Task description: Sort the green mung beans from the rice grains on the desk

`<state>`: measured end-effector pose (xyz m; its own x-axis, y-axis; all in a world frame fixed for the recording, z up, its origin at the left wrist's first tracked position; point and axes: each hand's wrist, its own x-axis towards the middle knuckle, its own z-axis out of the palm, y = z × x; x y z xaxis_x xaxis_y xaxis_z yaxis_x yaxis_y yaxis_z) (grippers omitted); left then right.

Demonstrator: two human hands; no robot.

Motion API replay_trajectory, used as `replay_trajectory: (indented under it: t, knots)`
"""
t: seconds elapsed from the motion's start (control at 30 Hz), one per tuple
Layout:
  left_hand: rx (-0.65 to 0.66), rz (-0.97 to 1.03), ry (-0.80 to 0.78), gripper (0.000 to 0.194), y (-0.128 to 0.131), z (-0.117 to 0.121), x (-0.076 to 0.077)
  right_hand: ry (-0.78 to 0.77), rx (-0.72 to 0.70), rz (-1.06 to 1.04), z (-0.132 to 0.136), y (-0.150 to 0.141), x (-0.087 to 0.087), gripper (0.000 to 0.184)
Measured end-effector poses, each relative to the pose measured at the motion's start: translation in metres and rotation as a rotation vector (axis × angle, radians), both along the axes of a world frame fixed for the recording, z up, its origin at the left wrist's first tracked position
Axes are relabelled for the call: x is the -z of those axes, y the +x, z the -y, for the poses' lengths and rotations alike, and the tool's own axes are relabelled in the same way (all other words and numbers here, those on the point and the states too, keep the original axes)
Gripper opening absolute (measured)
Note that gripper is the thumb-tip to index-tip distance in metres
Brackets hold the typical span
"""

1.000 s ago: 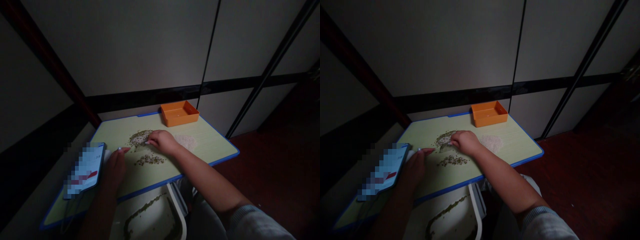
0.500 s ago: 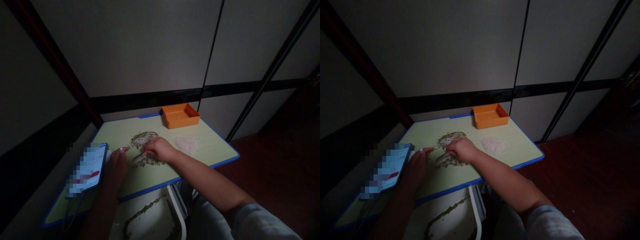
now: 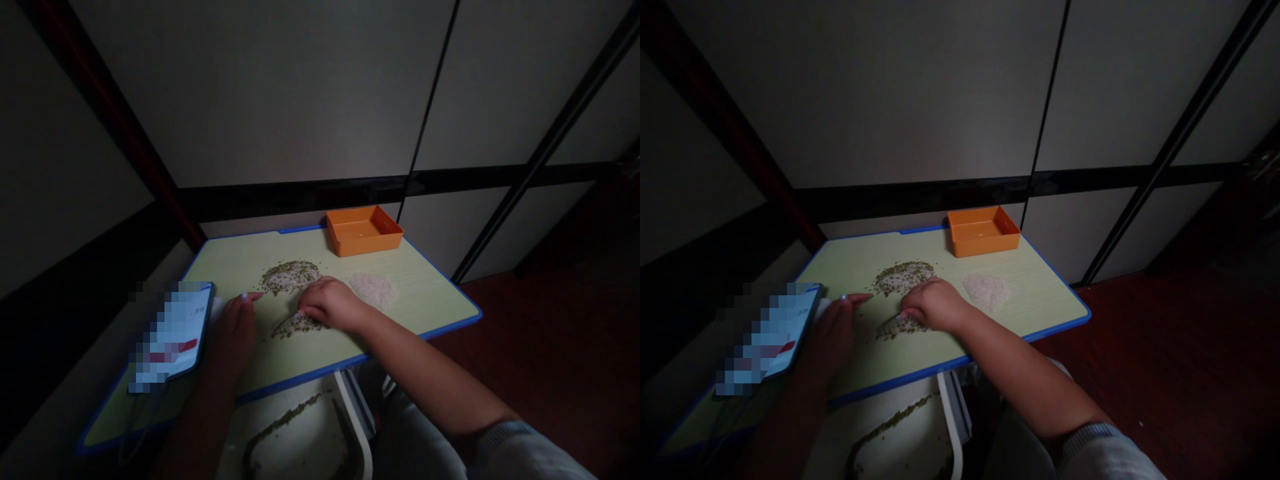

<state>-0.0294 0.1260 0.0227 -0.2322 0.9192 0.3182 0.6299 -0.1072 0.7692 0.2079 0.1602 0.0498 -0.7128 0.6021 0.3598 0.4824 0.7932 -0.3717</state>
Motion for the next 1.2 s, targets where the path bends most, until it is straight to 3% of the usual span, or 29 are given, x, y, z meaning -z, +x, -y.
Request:
replay_trajectory:
  t: [0.17, 0.33, 0.43, 0.57, 0.63, 0.8, 1.0, 1.2]
  knots:
    - [-0.011, 0.071, -0.033, 0.052, 0.0, 0.001, -0.003, 0.005, 0.1, -0.078, -0.002, 0.003, -0.003, 0.017]
    - [0.007, 0.129, -0.087, 0.051, 0.001, 0.003, -0.012, -0.098, 0.245, -0.257, 0.001, 0.009, -0.008, 0.014]
    - [0.013, 0.12, -0.095, 0.052, 0.002, 0.004, -0.013, -0.278, 0.255, -0.392, 0.001, 0.015, -0.011, 0.016]
    - [0.016, 0.101, -0.043, 0.05, 0.002, 0.006, -0.009, -0.651, 0.092, -0.467, -0.003, 0.029, -0.015, 0.016]
    - [0.015, 0.092, -0.035, 0.05, 0.001, 0.005, -0.006, -0.714, 0.118, -0.509, -0.007, 0.037, -0.016, 0.015]
    - [0.01, 0.069, -0.057, 0.053, 0.002, 0.004, -0.005, -0.628, 0.35, -0.449, -0.01, 0.043, -0.015, 0.024]
    - [0.003, 0.055, -0.036, 0.052, 0.002, 0.002, -0.002, -0.638, 0.326, -0.269, -0.006, 0.031, -0.014, 0.026]
    - [0.011, 0.053, -0.045, 0.051, -0.001, 0.0, 0.0, -0.552, 0.352, -0.156, -0.004, 0.024, -0.015, 0.026]
